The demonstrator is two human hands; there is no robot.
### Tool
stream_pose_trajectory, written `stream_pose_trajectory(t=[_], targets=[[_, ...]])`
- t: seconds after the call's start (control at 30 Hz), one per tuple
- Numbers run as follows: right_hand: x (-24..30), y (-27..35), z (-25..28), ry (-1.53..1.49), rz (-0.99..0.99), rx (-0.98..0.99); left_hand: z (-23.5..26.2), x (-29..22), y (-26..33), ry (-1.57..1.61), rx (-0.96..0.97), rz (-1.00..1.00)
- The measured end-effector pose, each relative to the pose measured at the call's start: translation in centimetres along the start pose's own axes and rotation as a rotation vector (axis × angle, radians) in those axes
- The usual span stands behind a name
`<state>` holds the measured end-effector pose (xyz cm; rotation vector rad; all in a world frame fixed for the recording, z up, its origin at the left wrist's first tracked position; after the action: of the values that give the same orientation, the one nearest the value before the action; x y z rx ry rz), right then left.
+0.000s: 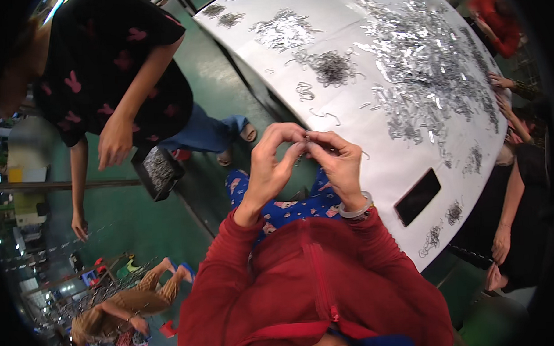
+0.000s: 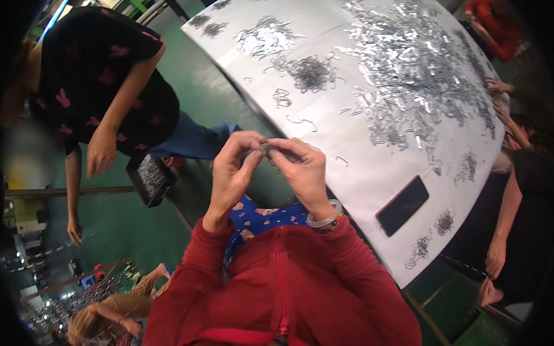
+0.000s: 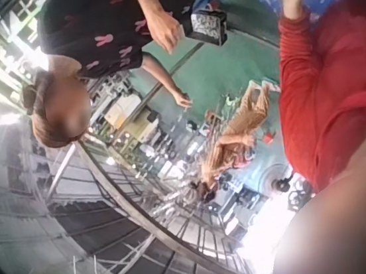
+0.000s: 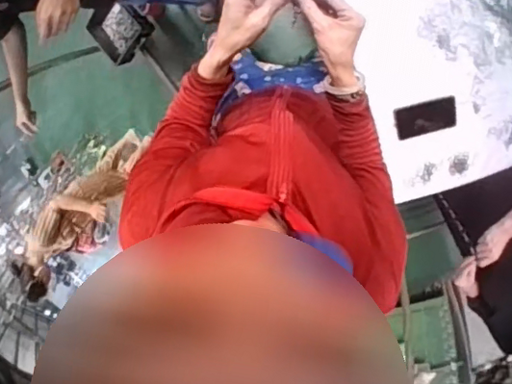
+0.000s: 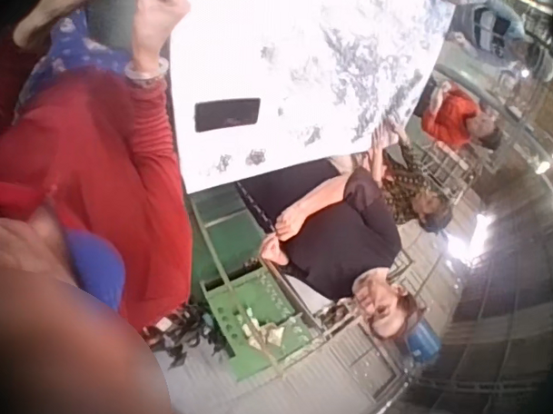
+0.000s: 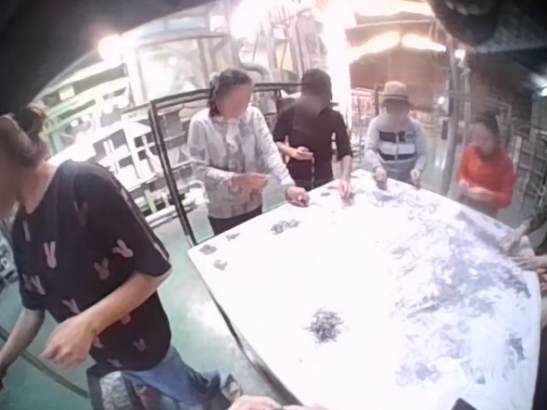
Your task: The person repeatedly picks up small metal hooks and wire pieces from a large white table, joins them by hand, and places the assembled units onto a hanging rack. Other people at the table perform the same task simultaneously.
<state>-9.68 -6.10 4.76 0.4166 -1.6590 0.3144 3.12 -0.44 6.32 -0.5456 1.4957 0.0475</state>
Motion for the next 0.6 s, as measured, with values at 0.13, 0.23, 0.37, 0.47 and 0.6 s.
stream_pose_trajectory(t=[0.13, 0.23, 0.37, 0.47, 0.6], targets=[[0.3, 0.5, -0.6, 0.044, 0.069, -0.001, -0.8, 0.0, 1.0, -0.168, -0.094, -0.129], [0.6, 0.9, -0.9, 0.115, 0.178, -0.016, -1.3, 0.4, 1.4, -0.034, -0.178, -0.078], [0.8, 0.4, 1.0, 0.264, 0.264, 0.018, -1.5, 0.6, 1.9, 0.114, -0.219, 0.038], [0.7, -4.0, 6.3, 0.538, 0.342, -0.085, -1.3, 0.3, 1.9, 0.105, -0.204, -0.004], [-2.4, -10.2, 11.9, 1.146, 0.493, 0.029, -1.1, -0.2, 2.0, 0.072, -0.169, -0.029]])
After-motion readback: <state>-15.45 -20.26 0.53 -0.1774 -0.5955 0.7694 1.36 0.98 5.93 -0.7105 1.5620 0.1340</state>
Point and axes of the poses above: each hand's wrist, its own y-axis away from the middle knuckle, its own z-axis out of the back of the hand, x = y × z, the point moved 1 cm from there along -y, towards the middle knuckle, and after that the axes turned 9 degrees about y, right-handed, at the moved point
